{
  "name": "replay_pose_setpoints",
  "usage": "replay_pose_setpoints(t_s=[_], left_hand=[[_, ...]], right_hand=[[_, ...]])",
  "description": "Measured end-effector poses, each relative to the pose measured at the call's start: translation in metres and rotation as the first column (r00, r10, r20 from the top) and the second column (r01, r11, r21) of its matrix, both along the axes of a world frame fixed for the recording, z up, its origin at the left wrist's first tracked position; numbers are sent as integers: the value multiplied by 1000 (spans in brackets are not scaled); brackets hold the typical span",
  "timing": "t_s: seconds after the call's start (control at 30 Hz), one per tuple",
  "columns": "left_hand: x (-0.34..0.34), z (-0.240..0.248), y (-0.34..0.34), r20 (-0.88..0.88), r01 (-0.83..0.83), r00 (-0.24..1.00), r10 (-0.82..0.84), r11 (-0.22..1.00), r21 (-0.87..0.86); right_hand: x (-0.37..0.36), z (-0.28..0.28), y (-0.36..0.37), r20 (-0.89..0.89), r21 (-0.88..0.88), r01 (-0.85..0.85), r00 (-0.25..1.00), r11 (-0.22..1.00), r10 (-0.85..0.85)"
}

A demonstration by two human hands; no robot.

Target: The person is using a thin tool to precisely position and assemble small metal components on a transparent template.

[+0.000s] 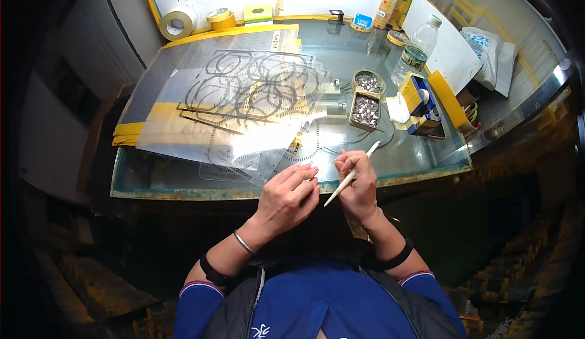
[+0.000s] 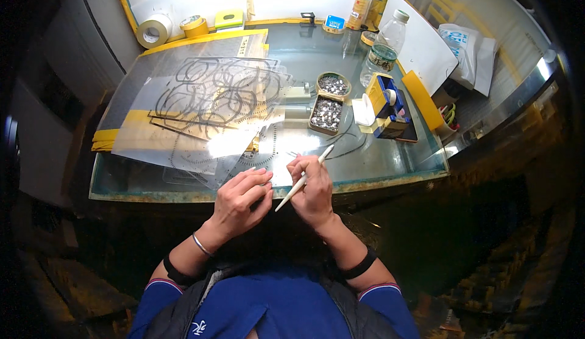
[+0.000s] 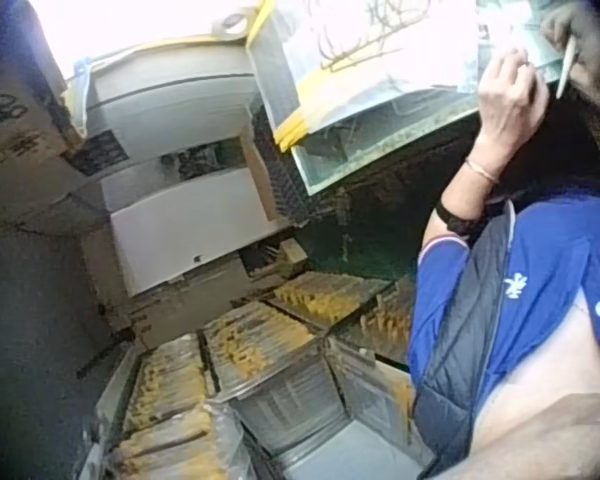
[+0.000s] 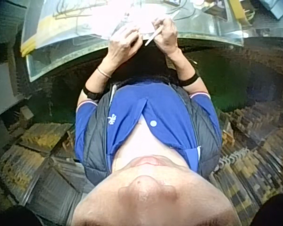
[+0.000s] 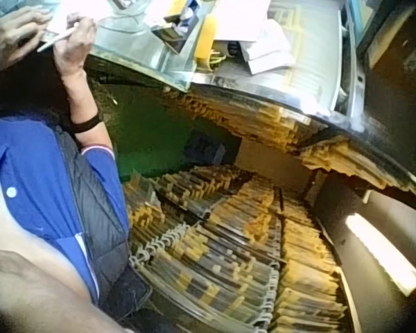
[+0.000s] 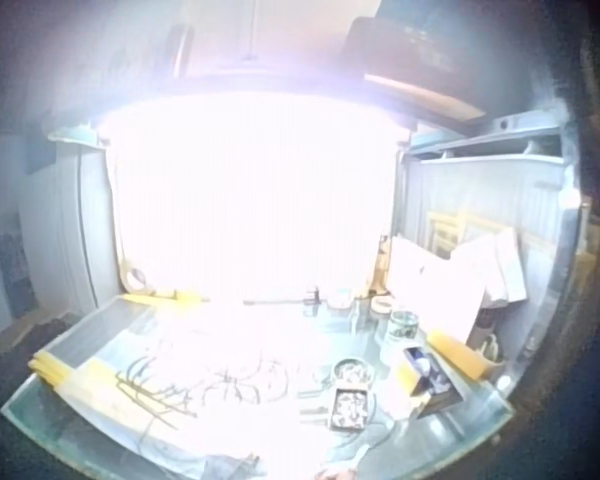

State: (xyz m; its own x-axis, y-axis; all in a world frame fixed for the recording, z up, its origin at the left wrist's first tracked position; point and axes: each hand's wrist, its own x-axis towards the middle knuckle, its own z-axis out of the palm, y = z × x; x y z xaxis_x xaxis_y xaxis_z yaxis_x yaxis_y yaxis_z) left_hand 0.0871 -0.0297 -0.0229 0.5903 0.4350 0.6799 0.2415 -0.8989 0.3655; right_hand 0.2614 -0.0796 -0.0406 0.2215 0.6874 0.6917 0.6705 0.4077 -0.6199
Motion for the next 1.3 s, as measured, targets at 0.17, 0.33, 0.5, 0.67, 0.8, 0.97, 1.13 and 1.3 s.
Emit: replay_pose_setpoints(t_s=[0.17,0.33,0.5,0.67,0.8,0.97,1.13,1.3], left_hand=[[4,7,3,-10,-18,1000,18,995,-101],[11,10,4,13,30,1000,-28,969,-247],[14,16,10,-19,27,999,-36,927,-374],[18,21,14,-59,30,996,-68,868,-496],[22,18,16,-95,2,994,-52,887,-463],[22,14,15,-87,52,991,-102,890,-453],[23,11,12,-86,49,992,-90,916,-399],[22,8,8,-79,32,995,-63,938,-346]], right_hand=[[1,3,-3,66,-35,-76,995,997,78],[-3,6,-3,31,-76,-20,999,997,23],[-4,6,-2,100,-26,21,995,999,-19],[-2,6,-3,128,-45,29,992,999,-23],[-2,6,-2,123,-65,17,992,998,-9],[-3,6,-3,124,-85,49,992,995,-38],[-4,8,-4,104,-88,54,994,995,-45],[-4,8,-3,93,-66,24,996,998,-18]])
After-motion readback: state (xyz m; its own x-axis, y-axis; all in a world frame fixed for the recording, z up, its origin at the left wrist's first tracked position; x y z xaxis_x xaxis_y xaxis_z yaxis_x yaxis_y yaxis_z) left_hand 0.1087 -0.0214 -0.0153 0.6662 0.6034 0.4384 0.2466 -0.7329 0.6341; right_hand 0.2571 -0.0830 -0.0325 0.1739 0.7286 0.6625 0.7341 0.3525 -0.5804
